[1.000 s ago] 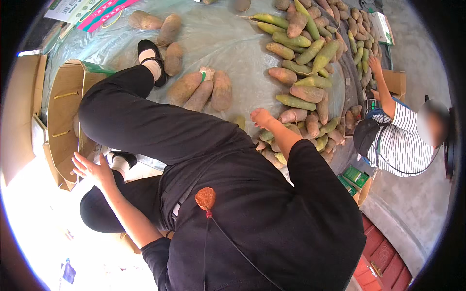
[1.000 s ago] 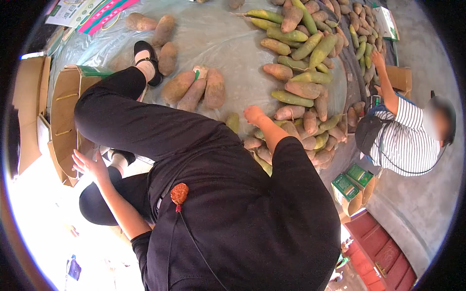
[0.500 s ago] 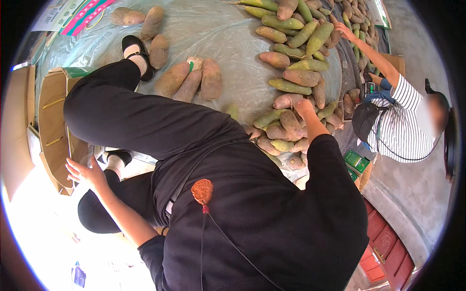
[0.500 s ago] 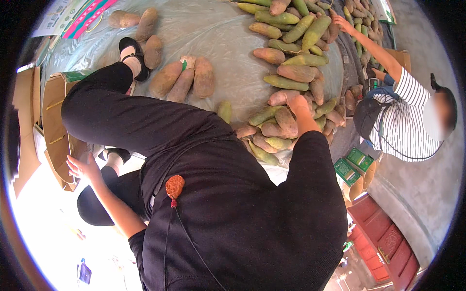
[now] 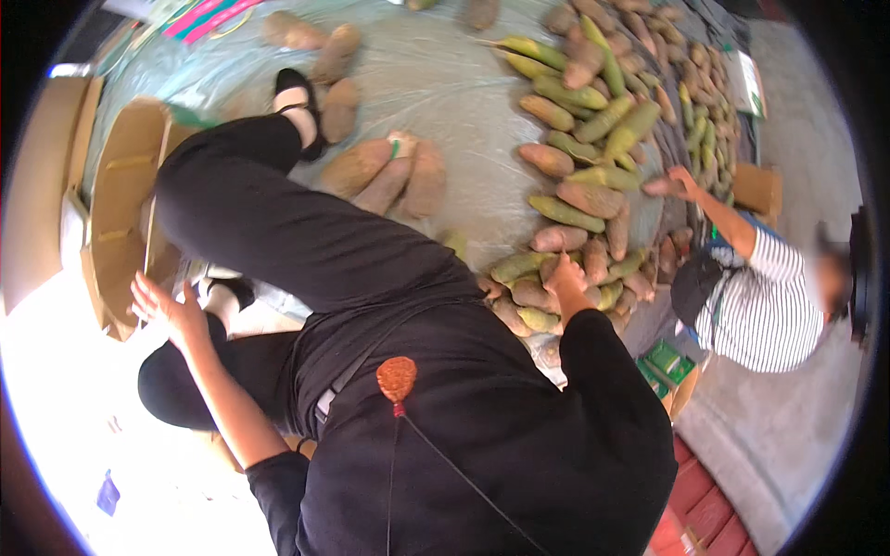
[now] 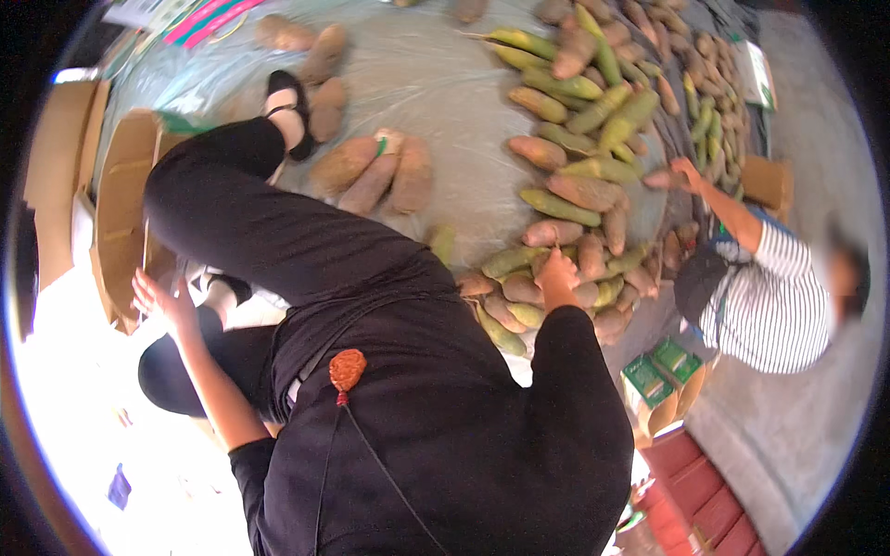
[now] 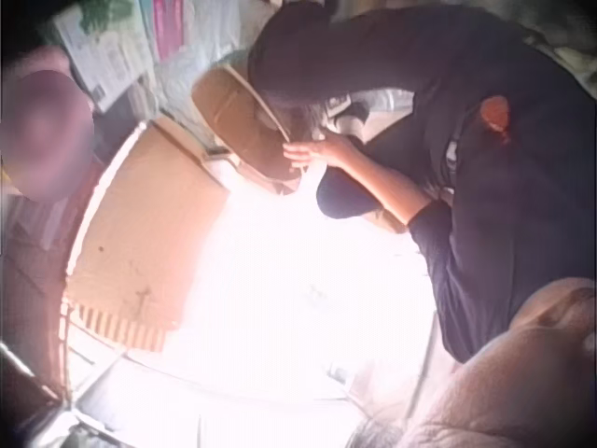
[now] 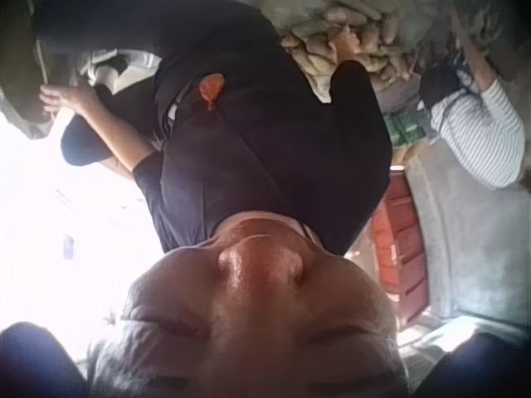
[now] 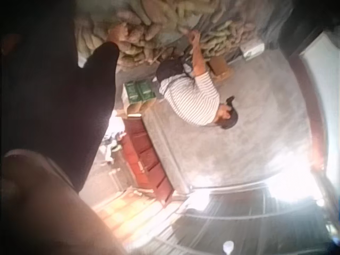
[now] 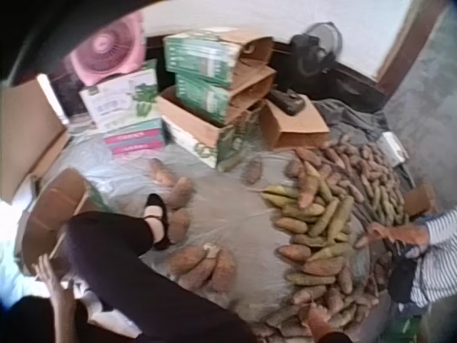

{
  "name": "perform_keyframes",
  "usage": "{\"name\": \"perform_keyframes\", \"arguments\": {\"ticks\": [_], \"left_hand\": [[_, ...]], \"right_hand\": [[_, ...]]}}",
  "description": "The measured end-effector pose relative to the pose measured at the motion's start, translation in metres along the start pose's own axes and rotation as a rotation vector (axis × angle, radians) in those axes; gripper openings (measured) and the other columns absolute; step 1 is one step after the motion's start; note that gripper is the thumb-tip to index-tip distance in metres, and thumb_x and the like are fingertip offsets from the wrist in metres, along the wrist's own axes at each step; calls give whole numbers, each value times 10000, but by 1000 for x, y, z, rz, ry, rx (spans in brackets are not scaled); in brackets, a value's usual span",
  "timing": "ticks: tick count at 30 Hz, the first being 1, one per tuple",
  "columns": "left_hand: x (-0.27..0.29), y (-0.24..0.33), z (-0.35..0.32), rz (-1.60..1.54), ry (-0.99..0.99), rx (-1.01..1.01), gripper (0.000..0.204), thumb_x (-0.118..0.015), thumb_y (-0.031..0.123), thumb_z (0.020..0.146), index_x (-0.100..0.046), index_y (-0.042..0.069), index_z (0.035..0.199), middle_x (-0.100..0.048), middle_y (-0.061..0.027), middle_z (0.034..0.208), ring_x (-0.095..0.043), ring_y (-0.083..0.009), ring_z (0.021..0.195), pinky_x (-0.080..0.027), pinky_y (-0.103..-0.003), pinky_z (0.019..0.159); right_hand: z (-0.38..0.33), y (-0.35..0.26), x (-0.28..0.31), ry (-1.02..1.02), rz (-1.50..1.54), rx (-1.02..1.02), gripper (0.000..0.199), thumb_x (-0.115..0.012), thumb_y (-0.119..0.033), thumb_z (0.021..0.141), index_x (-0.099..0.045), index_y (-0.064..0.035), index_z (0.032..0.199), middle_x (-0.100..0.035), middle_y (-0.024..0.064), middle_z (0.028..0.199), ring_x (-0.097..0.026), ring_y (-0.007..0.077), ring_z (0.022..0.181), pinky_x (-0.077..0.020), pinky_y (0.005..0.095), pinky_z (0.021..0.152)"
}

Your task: Sorting and weighing root vegetables into boxes.

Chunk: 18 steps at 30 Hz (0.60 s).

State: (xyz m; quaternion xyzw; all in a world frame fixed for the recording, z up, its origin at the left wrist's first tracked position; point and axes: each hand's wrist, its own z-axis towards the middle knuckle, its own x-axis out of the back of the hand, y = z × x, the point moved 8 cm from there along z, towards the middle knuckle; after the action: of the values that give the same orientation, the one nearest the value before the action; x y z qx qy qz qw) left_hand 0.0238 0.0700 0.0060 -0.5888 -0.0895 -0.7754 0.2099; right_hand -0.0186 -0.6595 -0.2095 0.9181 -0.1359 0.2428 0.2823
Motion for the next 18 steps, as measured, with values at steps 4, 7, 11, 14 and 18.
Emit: {"name": "perform_keyframes", "arguments": {"ticks": [4,7,11,14,18], "left_hand": [[4,16,7,-17,-15,10,874,-757,133,673,-279,41,1399,-352,-173,1395,-287,-350,1321,-174,-522,1099],[-6,14,5,-9,-94,194,883,-750,136,691,-255,69,1419,-281,-176,1447,-207,-422,1342,-200,-503,1104],[-2,5,1,-42,-134,304,881,-742,147,708,-239,83,1429,-219,-171,1482,-133,-454,1359,-227,-480,1105],[-2,5,2,-77,-194,342,877,-733,155,725,-225,95,1438,-200,-154,1494,-119,-449,1365,-231,-461,1110],[0,4,0,-104,-217,353,869,-730,165,740,-220,101,1440,-189,-149,1500,-110,-438,1372,-238,-448,1110]], "right_hand": [[-4,-3,2,5,-46,-18,871,-800,-217,606,-345,-144,1344,-526,109,1265,-500,296,1195,-442,407,971],[3,-6,2,14,5,88,915,-816,-165,578,-330,-105,1351,-532,165,1255,-508,336,1178,-429,412,975],[29,-36,-4,45,171,272,896,-829,-126,556,-364,-73,1320,-561,194,1192,-532,345,1135,-434,386,936],[37,-83,4,95,250,475,871,-841,-126,518,-407,-56,1269,-568,202,1168,-547,344,1107,-446,385,905],[19,-147,33,189,238,698,874,-838,-129,509,-407,-66,1267,-575,208,1145,-557,348,1091,-454,393,890]]}}
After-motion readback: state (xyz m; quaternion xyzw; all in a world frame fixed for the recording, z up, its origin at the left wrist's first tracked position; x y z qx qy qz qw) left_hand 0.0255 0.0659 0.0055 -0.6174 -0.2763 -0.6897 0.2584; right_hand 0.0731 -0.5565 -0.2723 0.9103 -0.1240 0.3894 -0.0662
